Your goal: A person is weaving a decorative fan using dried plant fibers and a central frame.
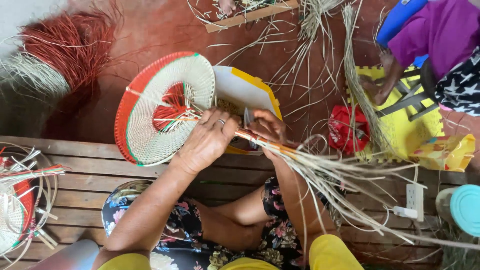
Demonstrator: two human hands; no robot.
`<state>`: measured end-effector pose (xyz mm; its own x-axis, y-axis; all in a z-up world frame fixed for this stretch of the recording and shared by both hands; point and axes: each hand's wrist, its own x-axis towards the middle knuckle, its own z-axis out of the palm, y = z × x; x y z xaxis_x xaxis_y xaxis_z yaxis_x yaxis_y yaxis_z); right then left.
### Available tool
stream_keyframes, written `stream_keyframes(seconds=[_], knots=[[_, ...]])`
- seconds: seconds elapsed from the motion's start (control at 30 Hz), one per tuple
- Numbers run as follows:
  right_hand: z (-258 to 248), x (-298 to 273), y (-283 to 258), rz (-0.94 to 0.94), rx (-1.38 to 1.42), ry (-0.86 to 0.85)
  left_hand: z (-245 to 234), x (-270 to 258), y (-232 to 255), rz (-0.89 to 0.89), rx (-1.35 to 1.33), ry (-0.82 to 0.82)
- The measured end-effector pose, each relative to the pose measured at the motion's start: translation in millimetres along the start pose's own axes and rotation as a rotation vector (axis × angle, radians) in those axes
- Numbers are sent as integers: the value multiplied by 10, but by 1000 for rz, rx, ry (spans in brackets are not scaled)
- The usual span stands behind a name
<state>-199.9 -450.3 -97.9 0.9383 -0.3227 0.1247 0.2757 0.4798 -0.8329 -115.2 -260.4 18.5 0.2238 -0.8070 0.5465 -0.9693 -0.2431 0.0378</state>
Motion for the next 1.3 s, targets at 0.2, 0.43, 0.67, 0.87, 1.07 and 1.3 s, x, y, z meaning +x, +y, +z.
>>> stream_keyframes(seconds=[0.2,0.43,0.67,0.87,1.07,1.3], knots=[[299,-149,-520,-143,-330,-41,-186,60,110,88,-59,127],[395,-213,-623,-361,-428,-167,-126,-18,161,97,-104,143],[280,-218,-499,-422,-446,-215,-50,-40,152,112,-124,137],[248,-205,-311,-430,-551,-168,-20,-80,82,96,-129,92],[551,-224,-352,-419,-548,-129,26,-102,-20,-67,-241,-54],[511,-164,9,-518,-531,-67,26,-117,-39,-212,-383,-337]])
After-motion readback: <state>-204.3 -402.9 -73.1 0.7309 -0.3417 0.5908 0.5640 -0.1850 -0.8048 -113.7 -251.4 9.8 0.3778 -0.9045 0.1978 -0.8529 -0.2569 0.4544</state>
